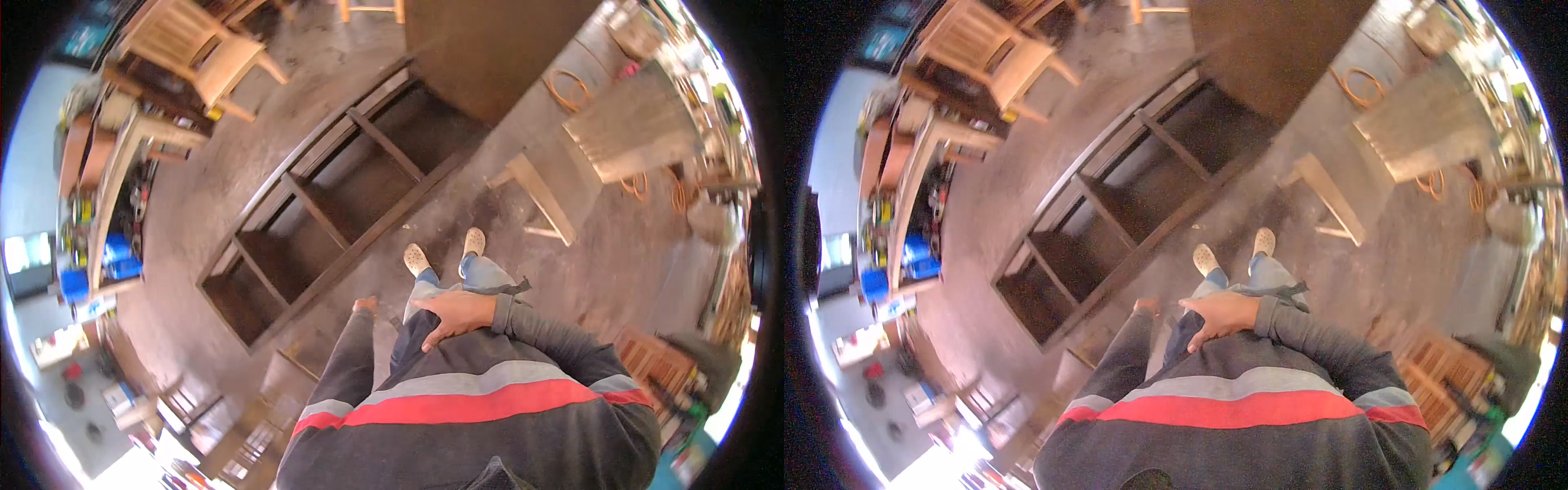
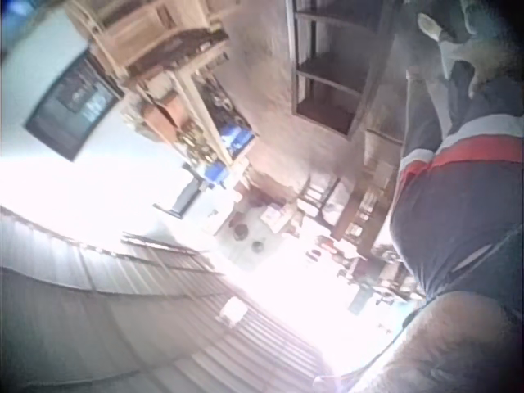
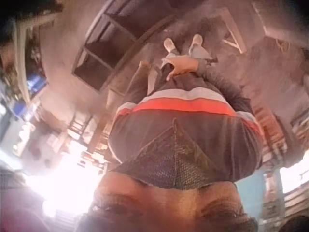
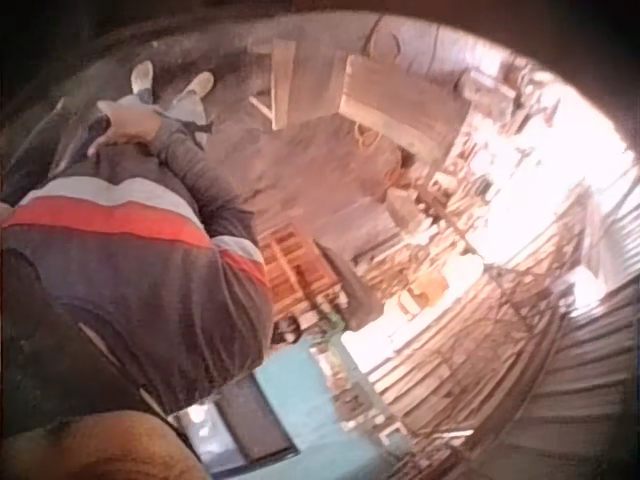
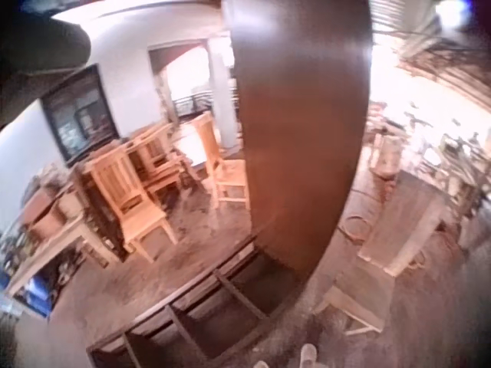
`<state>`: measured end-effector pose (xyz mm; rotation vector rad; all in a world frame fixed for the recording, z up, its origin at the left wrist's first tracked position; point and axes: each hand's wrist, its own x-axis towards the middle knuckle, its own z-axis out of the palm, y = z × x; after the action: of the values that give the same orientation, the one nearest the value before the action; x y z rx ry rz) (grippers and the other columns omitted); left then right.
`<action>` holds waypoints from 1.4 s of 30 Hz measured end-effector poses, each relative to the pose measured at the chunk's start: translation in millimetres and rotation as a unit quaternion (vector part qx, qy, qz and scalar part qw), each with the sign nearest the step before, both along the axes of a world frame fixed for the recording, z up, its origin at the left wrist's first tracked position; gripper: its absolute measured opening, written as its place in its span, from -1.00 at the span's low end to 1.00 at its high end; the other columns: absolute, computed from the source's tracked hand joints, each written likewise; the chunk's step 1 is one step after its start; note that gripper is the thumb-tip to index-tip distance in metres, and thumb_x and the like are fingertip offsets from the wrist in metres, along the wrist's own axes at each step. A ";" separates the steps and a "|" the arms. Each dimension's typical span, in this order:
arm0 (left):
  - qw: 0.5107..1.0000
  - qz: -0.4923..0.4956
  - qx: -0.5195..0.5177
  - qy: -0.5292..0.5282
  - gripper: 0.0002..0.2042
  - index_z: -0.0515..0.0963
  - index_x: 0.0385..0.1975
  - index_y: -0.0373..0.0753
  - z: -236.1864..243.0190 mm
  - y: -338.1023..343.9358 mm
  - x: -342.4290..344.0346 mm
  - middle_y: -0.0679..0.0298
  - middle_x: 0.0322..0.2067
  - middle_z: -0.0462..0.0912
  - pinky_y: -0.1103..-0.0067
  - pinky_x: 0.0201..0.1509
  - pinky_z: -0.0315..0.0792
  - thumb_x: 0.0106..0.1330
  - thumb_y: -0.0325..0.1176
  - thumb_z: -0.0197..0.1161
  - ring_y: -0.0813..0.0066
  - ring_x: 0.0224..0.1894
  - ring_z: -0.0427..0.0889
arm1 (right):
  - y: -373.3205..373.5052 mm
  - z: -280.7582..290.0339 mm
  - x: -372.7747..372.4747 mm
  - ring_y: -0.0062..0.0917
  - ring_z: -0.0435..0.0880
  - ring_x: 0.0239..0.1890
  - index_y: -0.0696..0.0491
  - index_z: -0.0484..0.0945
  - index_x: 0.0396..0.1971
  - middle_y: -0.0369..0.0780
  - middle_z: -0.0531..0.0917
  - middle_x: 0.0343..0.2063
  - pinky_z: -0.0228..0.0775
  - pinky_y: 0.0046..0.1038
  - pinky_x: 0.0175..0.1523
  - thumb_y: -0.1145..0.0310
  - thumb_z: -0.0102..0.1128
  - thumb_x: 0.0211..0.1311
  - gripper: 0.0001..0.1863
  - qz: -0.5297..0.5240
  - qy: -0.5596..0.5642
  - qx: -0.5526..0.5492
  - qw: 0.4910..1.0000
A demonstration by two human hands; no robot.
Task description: Installing a flexible LED strip light inside a wooden shelving unit and plugging it into a wall outlet.
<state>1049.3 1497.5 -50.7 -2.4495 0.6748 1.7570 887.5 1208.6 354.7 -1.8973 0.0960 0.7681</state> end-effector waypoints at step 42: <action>0.725 -0.625 -0.287 -0.024 -0.57 0.64 -0.25 -0.27 45.8 -555.9 -460.5 -0.07 -0.20 0.65 0.20 0.05 0.43 0.20 -0.02 0.06 -0.08 -0.11 0.61 | -118.1 -35.7 -481.8 -0.19 0.52 0.12 0.19 0.25 0.25 0.06 0.54 0.04 0.34 -0.32 0.18 -0.13 0.34 0.03 -0.08 -0.590 -0.090 -0.014 0.802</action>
<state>588.9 941.6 -4.9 -1.3185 2.3434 0.9016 405.7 1090.5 319.1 -1.5025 1.0595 -0.2810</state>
